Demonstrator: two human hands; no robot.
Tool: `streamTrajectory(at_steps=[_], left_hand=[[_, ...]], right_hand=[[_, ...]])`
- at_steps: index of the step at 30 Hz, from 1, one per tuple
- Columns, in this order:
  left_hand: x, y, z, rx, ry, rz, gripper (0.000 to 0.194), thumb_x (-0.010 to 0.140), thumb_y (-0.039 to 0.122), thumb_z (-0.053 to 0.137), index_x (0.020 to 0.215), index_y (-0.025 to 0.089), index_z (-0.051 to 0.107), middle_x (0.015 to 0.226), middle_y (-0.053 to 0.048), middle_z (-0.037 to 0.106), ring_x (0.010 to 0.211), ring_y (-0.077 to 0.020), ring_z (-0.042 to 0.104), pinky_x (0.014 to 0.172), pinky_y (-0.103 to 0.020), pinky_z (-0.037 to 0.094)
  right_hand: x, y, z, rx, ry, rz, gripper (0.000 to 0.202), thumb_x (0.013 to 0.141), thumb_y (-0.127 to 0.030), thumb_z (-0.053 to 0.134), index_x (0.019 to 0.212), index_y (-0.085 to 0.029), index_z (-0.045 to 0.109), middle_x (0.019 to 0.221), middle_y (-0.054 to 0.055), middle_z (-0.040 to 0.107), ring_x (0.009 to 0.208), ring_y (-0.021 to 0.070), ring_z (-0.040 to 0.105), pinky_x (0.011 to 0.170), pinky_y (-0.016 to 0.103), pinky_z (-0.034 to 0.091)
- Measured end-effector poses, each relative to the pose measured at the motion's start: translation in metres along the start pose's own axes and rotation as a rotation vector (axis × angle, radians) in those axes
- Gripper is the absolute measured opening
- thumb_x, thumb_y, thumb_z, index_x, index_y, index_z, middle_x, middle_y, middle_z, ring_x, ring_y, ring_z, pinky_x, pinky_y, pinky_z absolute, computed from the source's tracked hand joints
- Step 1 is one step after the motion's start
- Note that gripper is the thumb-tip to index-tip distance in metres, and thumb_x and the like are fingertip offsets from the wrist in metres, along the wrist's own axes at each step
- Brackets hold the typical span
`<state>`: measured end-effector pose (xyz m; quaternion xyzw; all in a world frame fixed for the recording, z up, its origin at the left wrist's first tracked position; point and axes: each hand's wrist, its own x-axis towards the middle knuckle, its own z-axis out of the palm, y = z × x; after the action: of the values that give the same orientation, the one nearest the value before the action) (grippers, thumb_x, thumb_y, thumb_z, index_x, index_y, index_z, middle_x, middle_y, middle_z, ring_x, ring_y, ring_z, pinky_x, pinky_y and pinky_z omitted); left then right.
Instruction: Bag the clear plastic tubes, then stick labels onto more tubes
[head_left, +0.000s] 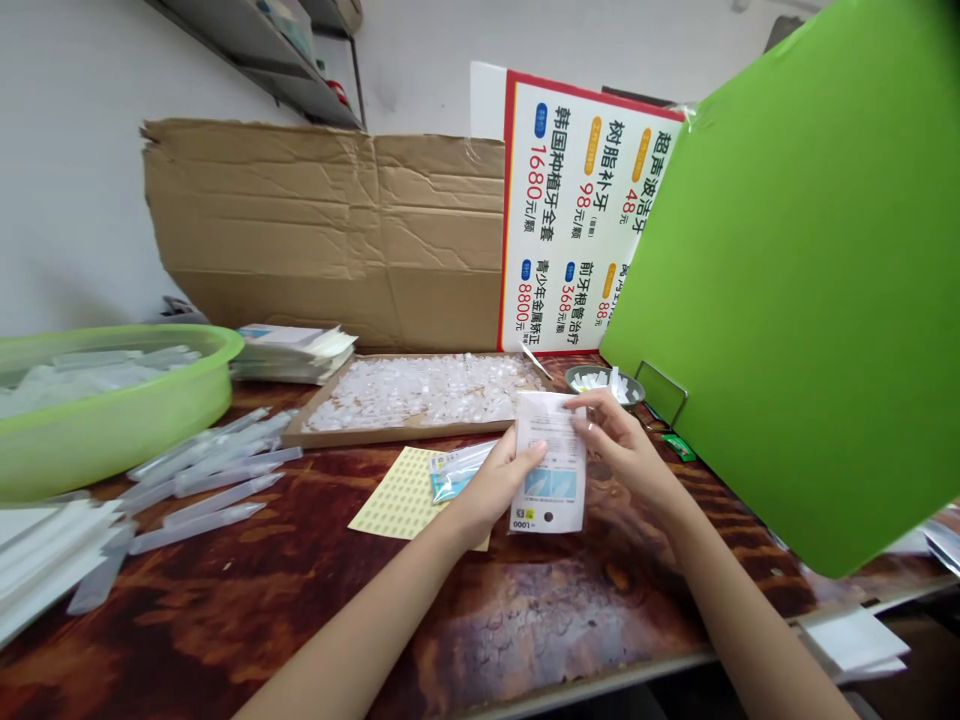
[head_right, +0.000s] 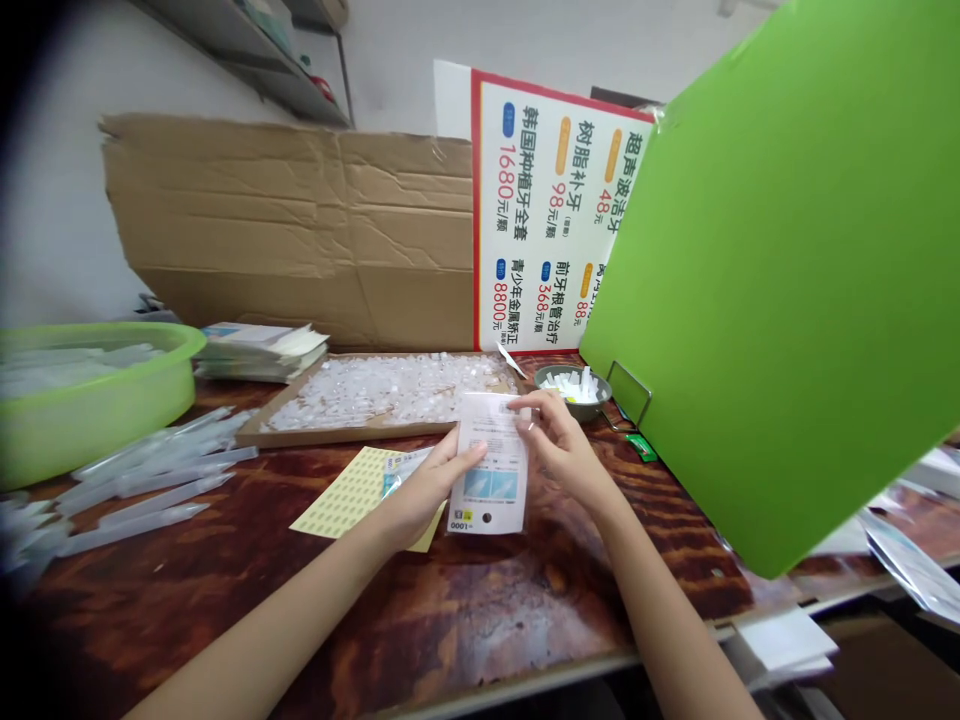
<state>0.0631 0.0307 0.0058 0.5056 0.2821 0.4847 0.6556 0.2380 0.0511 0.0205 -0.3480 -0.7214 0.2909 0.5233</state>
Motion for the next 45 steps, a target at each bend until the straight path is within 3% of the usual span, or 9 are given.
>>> streamTrajectory(at_steps=[4, 7, 12, 20, 24, 29, 32, 37, 45], left_hand=[[0.003, -0.002, -0.002, 0.069, 0.111, 0.026, 0.036, 0.078, 0.036, 0.062, 0.109, 0.017, 0.055, 0.099, -0.006, 0.066, 0.087, -0.0201, 0.061, 0.077, -0.030, 0.047], [0.004, 0.000, -0.004, 0.157, 0.071, 0.064, 0.040, 0.076, 0.040, 0.065, 0.107, 0.016, 0.056, 0.099, -0.007, 0.066, 0.087, -0.0207, 0.061, 0.073, -0.028, 0.047], [0.004, -0.002, -0.003, 0.236, 0.024, 0.103, 0.039, 0.078, 0.040, 0.063, 0.109, 0.017, 0.055, 0.106, -0.008, 0.064, 0.094, -0.0220, 0.059, 0.077, -0.029, 0.047], [0.005, -0.036, 0.010, 0.242, -0.025, 0.051, 0.044, 0.079, 0.040, 0.062, 0.115, 0.017, 0.053, 0.111, -0.010, 0.063, 0.099, -0.0253, 0.058, 0.083, -0.033, 0.046], [0.005, -0.044, 0.015, 0.205, -0.050, 0.031, 0.040, 0.079, 0.041, 0.062, 0.111, 0.018, 0.055, 0.109, -0.009, 0.064, 0.098, -0.0248, 0.059, 0.082, -0.033, 0.046], [0.002, -0.048, 0.015, 0.131, 0.047, -0.054, 0.039, 0.077, 0.044, 0.064, 0.105, 0.017, 0.058, 0.099, -0.008, 0.066, 0.083, -0.0219, 0.062, 0.071, -0.031, 0.048], [0.001, -0.047, 0.016, 0.085, 0.104, -0.017, 0.040, 0.079, 0.045, 0.062, 0.107, 0.017, 0.056, 0.104, -0.009, 0.065, 0.089, -0.0227, 0.061, 0.075, -0.032, 0.049], [0.002, -0.035, 0.015, 0.060, 0.064, 0.096, 0.041, 0.083, 0.044, 0.058, 0.116, 0.020, 0.052, 0.113, -0.008, 0.061, 0.101, -0.0207, 0.058, 0.088, -0.032, 0.045], [0.013, -0.015, -0.012, 0.081, 0.093, 0.032, 0.046, 0.073, 0.052, 0.065, 0.096, 0.013, 0.062, 0.084, -0.006, 0.067, 0.073, -0.0176, 0.060, 0.064, -0.026, 0.045]], right_hand=[[0.002, 0.002, -0.003, -0.227, 0.042, -0.251, 0.013, 0.082, -0.025, 0.059, 0.087, -0.029, 0.070, 0.105, 0.005, 0.047, 0.105, 0.0228, 0.047, 0.092, 0.039, 0.037], [0.002, 0.003, -0.002, -0.206, 0.089, -0.267, 0.014, 0.083, -0.024, 0.058, 0.084, -0.030, 0.070, 0.099, 0.004, 0.050, 0.098, 0.0212, 0.049, 0.086, 0.037, 0.039], [0.001, 0.001, 0.006, -0.057, 0.199, -0.125, 0.012, 0.083, -0.025, 0.058, 0.075, -0.025, 0.067, 0.088, 0.002, 0.047, 0.086, 0.0177, 0.048, 0.078, 0.032, 0.039], [0.004, 0.006, 0.008, 0.142, 0.375, 0.095, 0.012, 0.070, -0.031, 0.069, 0.066, -0.021, 0.066, 0.081, 0.001, 0.043, 0.076, 0.0154, 0.045, 0.068, 0.029, 0.039], [0.009, 0.018, -0.007, 0.442, 0.487, 0.289, 0.018, 0.062, -0.031, 0.072, 0.065, -0.021, 0.058, 0.068, 0.000, 0.049, 0.062, 0.0144, 0.046, 0.060, 0.030, 0.042], [0.010, 0.022, -0.039, 0.672, 0.505, 0.358, 0.021, 0.072, -0.044, 0.057, 0.074, -0.023, 0.057, 0.065, 0.001, 0.052, 0.063, 0.0175, 0.053, 0.063, 0.035, 0.048], [0.006, 0.017, -0.039, 0.678, 0.396, 0.437, 0.028, 0.075, -0.049, 0.057, 0.083, -0.023, 0.059, 0.068, 0.000, 0.056, 0.062, 0.0156, 0.056, 0.060, 0.031, 0.049], [-0.003, 0.012, -0.004, 0.558, -0.111, 0.574, 0.028, 0.070, -0.036, 0.072, 0.091, -0.019, 0.064, 0.078, 0.002, 0.066, 0.067, 0.0156, 0.061, 0.063, 0.027, 0.048], [-0.008, 0.019, 0.016, 0.577, -0.206, 0.581, 0.031, 0.070, -0.034, 0.073, 0.094, -0.017, 0.064, 0.082, 0.003, 0.067, 0.070, 0.0148, 0.062, 0.069, 0.029, 0.051]])
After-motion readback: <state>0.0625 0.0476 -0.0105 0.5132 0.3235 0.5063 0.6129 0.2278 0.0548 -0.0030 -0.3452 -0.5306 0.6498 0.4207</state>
